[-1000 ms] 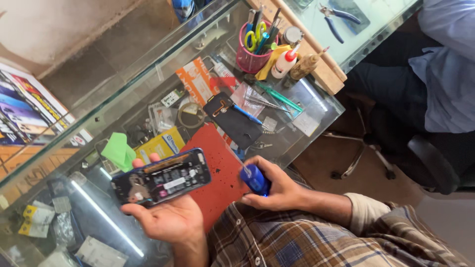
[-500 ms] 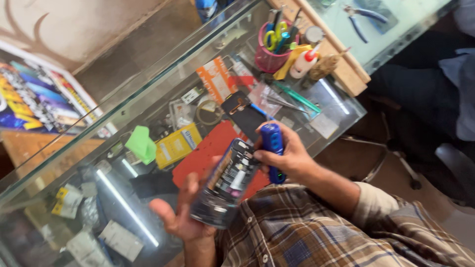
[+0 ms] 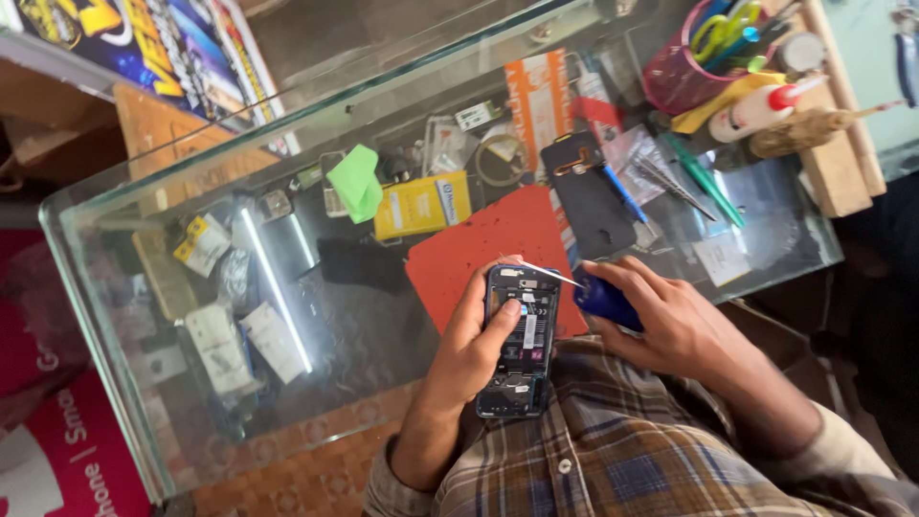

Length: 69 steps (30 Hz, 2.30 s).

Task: The person holds an opened smartphone on their lap and uses a blue-handled screwdriver to unscrew screws from its internal frame, repositioning the phone repeatedly to reach different screws. They then pick up a red and white adhesive bottle and apply glue along the phone's edge before handling the bottle again.

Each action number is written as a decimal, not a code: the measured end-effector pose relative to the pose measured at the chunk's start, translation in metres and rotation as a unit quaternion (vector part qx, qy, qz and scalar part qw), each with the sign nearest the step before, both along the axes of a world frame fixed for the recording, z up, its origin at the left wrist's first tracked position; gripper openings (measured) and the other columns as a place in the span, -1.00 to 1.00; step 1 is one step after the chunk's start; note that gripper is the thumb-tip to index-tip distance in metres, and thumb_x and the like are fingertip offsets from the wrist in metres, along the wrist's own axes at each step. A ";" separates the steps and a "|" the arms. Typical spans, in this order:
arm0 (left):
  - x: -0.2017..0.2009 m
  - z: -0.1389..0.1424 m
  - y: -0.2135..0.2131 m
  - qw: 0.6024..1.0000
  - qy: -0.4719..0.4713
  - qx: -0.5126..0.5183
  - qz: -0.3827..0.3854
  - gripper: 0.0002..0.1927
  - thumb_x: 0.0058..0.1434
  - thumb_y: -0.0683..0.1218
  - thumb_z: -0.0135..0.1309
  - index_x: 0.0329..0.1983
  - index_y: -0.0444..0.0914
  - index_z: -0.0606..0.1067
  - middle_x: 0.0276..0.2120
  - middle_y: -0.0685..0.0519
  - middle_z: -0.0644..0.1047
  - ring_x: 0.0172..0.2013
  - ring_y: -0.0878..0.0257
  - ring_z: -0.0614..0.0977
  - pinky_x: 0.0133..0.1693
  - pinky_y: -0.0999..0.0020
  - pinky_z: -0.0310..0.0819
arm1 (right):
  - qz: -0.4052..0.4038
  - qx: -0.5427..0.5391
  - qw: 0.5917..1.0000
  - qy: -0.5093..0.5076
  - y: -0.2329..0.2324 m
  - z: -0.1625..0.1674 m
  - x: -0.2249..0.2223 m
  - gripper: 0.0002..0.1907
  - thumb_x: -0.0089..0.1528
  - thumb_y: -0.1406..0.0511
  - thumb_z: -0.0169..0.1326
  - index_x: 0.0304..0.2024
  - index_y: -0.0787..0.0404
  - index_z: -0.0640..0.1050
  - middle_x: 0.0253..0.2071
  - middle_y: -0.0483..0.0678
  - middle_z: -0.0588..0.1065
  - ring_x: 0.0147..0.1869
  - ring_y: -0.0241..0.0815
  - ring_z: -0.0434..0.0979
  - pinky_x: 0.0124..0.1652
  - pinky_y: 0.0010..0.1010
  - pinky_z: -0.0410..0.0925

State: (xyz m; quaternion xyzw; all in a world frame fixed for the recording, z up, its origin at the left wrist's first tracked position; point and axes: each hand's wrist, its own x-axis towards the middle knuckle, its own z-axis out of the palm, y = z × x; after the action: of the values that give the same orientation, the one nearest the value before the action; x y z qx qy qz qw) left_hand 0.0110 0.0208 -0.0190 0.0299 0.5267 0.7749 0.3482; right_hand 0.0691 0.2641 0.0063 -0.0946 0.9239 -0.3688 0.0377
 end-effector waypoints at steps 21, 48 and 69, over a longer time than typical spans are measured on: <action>0.005 0.008 0.000 0.998 0.057 -0.018 -0.004 -0.59 0.49 -0.21 -0.09 0.38 -0.32 0.27 -0.08 0.05 0.55 -0.17 0.44 0.56 -0.13 0.51 0.53 | 0.068 0.113 0.988 0.085 0.025 -0.005 0.004 -0.25 0.03 0.29 0.29 0.25 0.36 0.39 -0.17 0.12 0.54 -0.21 0.12 0.62 -0.29 -0.14 0.50; 0.007 0.004 -0.002 0.998 -0.003 0.043 -0.041 -0.55 0.52 -0.19 -0.14 0.44 -0.32 0.20 -0.11 -0.14 0.57 -0.21 0.27 0.67 -0.18 0.39 0.62 | 0.066 0.113 0.984 0.119 0.024 -0.008 0.001 -0.30 0.01 0.32 0.30 0.20 0.36 0.44 -0.14 0.07 0.56 -0.17 0.07 0.65 -0.29 -0.19 0.51; 0.000 0.013 0.001 0.992 -0.025 0.071 0.100 -0.45 0.37 -0.34 -0.09 0.40 -0.29 0.11 0.02 -0.28 0.55 -0.11 0.01 0.71 -0.14 0.10 0.73 | 0.063 0.096 0.989 0.097 0.018 -0.022 0.016 -0.29 0.03 0.32 0.28 0.21 0.40 0.41 -0.19 0.11 0.52 -0.24 0.08 0.62 -0.33 -0.19 0.50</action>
State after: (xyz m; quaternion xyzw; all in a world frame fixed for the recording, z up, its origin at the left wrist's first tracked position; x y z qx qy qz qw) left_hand 0.0113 0.0215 -0.0059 -0.0173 0.4622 0.8415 0.2792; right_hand 0.0846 0.2823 -0.0162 -0.1837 0.9465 -0.2645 -0.0200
